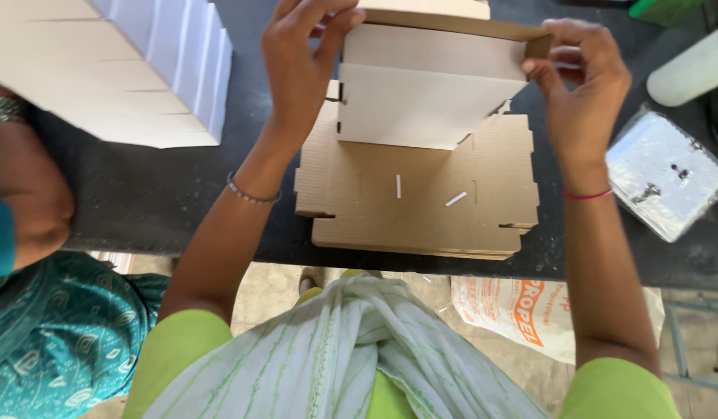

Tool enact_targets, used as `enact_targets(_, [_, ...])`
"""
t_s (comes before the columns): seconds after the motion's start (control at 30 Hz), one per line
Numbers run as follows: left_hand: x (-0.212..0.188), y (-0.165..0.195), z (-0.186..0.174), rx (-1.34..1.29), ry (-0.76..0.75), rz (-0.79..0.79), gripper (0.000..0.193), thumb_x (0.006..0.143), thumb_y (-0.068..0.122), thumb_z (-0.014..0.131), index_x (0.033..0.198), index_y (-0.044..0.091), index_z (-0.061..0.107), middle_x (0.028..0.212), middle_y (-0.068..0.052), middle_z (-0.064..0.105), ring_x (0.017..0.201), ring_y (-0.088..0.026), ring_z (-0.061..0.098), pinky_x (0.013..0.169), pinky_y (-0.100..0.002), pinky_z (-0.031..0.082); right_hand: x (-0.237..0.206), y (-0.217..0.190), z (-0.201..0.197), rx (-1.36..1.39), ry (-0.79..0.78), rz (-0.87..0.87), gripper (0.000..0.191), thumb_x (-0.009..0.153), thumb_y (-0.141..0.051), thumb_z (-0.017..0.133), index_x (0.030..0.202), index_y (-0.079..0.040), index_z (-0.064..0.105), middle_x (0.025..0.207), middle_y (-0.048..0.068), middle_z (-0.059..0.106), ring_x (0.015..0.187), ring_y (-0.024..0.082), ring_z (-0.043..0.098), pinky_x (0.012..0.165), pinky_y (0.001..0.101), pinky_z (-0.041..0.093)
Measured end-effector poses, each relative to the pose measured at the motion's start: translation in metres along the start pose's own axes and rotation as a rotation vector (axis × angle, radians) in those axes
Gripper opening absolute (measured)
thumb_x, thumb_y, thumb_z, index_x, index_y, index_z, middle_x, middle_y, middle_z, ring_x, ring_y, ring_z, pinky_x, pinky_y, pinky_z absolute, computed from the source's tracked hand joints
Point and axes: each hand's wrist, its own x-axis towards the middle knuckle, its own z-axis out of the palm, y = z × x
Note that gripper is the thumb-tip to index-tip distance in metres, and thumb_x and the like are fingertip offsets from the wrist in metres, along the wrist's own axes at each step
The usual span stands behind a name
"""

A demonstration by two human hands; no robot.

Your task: The person folds a flat cardboard carton into an open box and places a white inner box inside it. They then take a square LED panel light, wrap it in clear plastic film, and press the wrapped panel into the assembled box on the work table.

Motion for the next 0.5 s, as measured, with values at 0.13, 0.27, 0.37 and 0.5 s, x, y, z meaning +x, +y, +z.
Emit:
enact_targets(0.13, [-0.008,0.003,-0.01,0.262,-0.118,0.145,0.012,0.106,0.02,0.08,0.11,0.01,0.075,0.111,-0.001,0.069,0.106,-0.023,0.061,0.089,-0.039,0.053,-0.014,0.015,0.006,-0.096,0.025,-0.05,0.019,0.103,-0.007,0.079,0.12,0.002,0.074,0.136,0.016,0.062,0.13,0.027,0.057,0.107,0.043,0.05])
enact_targets(0.27, [-0.014,-0.003,-0.017,0.277,-0.198,0.209,0.018,0.109,0.027,0.072,0.105,0.01,0.072,0.12,-0.005,0.068,0.122,-0.027,0.056,0.098,-0.043,0.046,-0.024,0.03,0.012,-0.043,0.016,-0.032,0.033,0.12,-0.03,0.065,0.119,-0.002,0.081,0.15,0.016,0.057,0.147,0.03,0.043,0.124,0.0449,0.035])
enact_targets(0.37, [-0.006,-0.012,-0.018,0.335,-0.23,0.241,0.024,0.108,0.027,0.067,0.09,0.01,0.068,0.117,-0.005,0.072,0.114,-0.026,0.061,0.09,-0.045,0.045,-0.026,0.034,0.012,-0.006,0.005,0.002,0.035,0.122,-0.034,0.064,0.112,-0.003,0.079,0.153,0.015,0.059,0.143,0.027,0.048,0.12,0.042,0.04])
enact_targets(0.5, [0.028,-0.041,0.005,0.122,-0.587,-0.34,0.034,0.11,0.045,0.051,0.113,0.016,0.068,0.086,-0.003,0.071,0.08,-0.021,0.069,0.082,-0.036,0.05,-0.022,0.03,0.004,0.064,-0.026,0.057,0.038,0.119,-0.037,0.063,0.112,-0.004,0.08,0.152,0.016,0.058,0.144,0.029,0.049,0.122,0.0429,0.042])
